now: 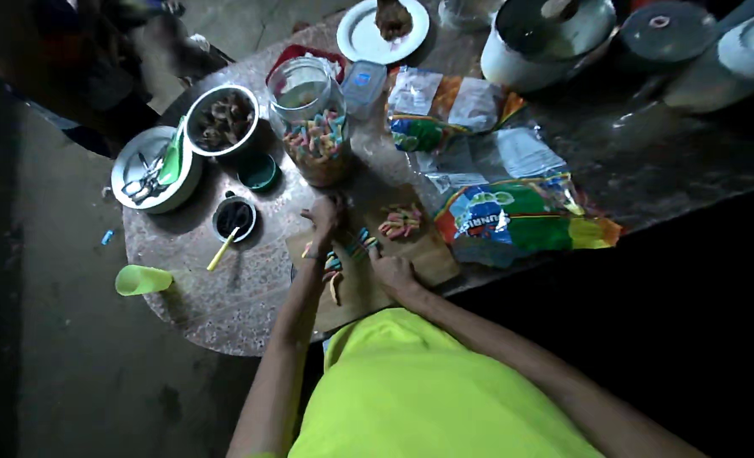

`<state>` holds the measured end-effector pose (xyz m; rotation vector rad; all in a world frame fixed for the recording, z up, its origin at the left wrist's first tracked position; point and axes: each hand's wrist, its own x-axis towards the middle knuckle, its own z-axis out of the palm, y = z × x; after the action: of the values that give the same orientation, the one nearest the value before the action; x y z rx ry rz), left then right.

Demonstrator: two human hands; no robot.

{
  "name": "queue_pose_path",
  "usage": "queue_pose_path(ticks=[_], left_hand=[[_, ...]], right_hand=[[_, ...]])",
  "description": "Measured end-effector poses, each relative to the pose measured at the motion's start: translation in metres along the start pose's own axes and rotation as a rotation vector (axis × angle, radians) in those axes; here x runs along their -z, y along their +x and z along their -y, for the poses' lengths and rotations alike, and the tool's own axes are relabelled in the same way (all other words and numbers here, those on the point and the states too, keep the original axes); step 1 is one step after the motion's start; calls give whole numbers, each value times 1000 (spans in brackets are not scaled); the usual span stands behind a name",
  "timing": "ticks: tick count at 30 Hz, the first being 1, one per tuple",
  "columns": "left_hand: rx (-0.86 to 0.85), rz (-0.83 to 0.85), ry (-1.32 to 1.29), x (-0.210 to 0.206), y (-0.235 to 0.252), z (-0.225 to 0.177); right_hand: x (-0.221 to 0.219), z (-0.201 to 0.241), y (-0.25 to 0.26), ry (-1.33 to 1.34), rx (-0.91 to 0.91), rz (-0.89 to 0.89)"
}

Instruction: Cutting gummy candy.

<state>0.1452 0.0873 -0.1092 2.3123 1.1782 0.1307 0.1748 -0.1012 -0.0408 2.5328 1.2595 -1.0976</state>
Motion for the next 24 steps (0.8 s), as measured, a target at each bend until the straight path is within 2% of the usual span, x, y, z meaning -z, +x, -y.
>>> queue_pose_path(ticks=[2, 5, 10, 13, 17, 21, 24], left_hand=[[-112, -112, -36, 27, -15, -13], [-170, -119, 45, 52, -70, -21], [-219, 8, -26, 7, -119, -7], [-321, -126, -85, -18, -125, 2], [-305, -154, -76, -31, -126, 7], [-279, -145, -53, -26, -127, 2], [-303, -149, -80, -28, -126, 8]], right_hand=[[8, -3, 1, -11, 0, 20], [6, -1, 0, -4, 0, 26], [8, -8, 4, 30, 23, 38], [8, -15, 6, 71, 62, 9], [1, -18, 10, 80, 57, -17], [-7, 16, -1, -26, -77, -3], [-2, -4, 2, 96, 19, -25]])
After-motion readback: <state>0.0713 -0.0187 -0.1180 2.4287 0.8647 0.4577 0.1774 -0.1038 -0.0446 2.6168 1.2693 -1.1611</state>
